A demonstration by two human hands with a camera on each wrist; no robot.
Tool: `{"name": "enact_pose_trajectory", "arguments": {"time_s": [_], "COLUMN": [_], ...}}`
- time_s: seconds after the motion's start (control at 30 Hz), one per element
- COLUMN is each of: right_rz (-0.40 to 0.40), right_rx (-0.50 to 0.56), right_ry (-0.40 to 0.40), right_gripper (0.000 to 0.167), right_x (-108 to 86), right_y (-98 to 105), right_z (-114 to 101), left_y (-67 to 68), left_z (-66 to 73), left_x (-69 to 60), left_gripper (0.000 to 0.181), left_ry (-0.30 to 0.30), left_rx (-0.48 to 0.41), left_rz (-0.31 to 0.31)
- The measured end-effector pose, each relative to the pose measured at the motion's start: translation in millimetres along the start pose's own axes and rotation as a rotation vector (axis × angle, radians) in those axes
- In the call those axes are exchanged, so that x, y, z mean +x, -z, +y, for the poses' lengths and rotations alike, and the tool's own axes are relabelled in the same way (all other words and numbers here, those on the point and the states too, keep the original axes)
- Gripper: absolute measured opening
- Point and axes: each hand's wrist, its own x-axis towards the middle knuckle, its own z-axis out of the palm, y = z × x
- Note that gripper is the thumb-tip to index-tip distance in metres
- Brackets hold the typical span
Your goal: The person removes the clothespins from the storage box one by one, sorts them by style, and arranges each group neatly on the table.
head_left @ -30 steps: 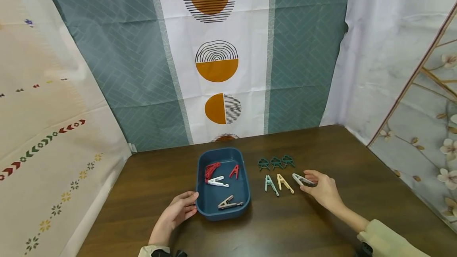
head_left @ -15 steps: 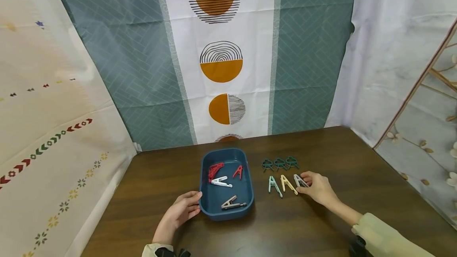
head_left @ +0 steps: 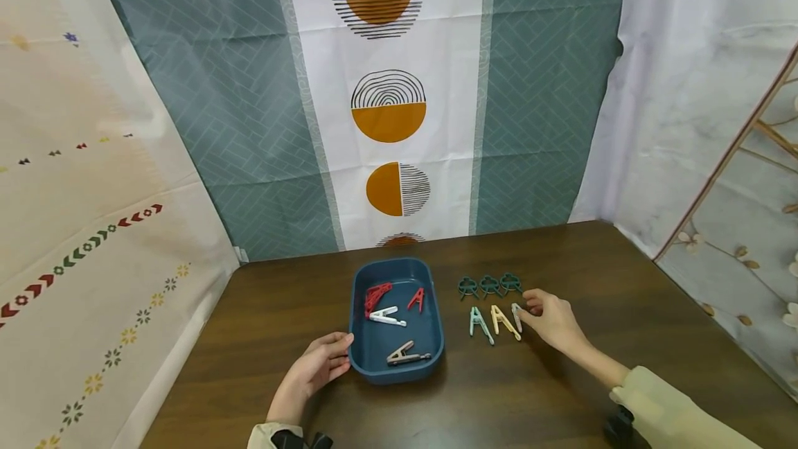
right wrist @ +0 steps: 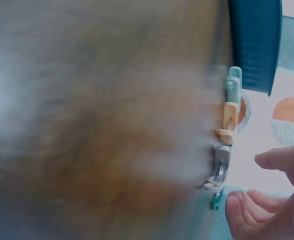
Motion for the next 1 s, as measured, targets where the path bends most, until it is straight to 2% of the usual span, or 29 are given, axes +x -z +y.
{"name": "enact_pose_trajectory", "arguments": {"time_s": [0.13, 0.3, 0.43, 0.7, 1.0], "right_rz": [0.035, 0.035, 0.033, -0.012, -0.083], "right_rx": [0.017, 0.065, 0.109, 0.188, 0.283], "right_ry": [0.047, 0.083, 0.116, 0.196, 0.298], "right_gripper": [0.035, 0.032, 0.030, 0.030, 0.032], "right_x": [5.4, 11.2, 15.6, 23.9, 32.2], "right_y": [1.2, -4.5, -11.2, -25.0, -36.1], "right_z": [-7.7, -17.6, -28.0, -46.1, -68.7], "left_y": [-2.0, -7.2, -8.8, -9.3, -8.5], "left_z": [1.3, 2.3, 3.8, 5.3, 2.4], "left_x": [-0.8, -2.5, -2.3, -2.2, -2.7], "left_gripper": [0.009, 0.013, 0.016, 0.036, 0.040], "left_ry": [-0.014, -0.037, -0.047, -0.061, -0.058], "left_rx": [-0.011, -0.035, -0.037, 0.000, 0.001], "left_rz": [0.014, 0.062, 0.076, 0.059, 0.069]}}
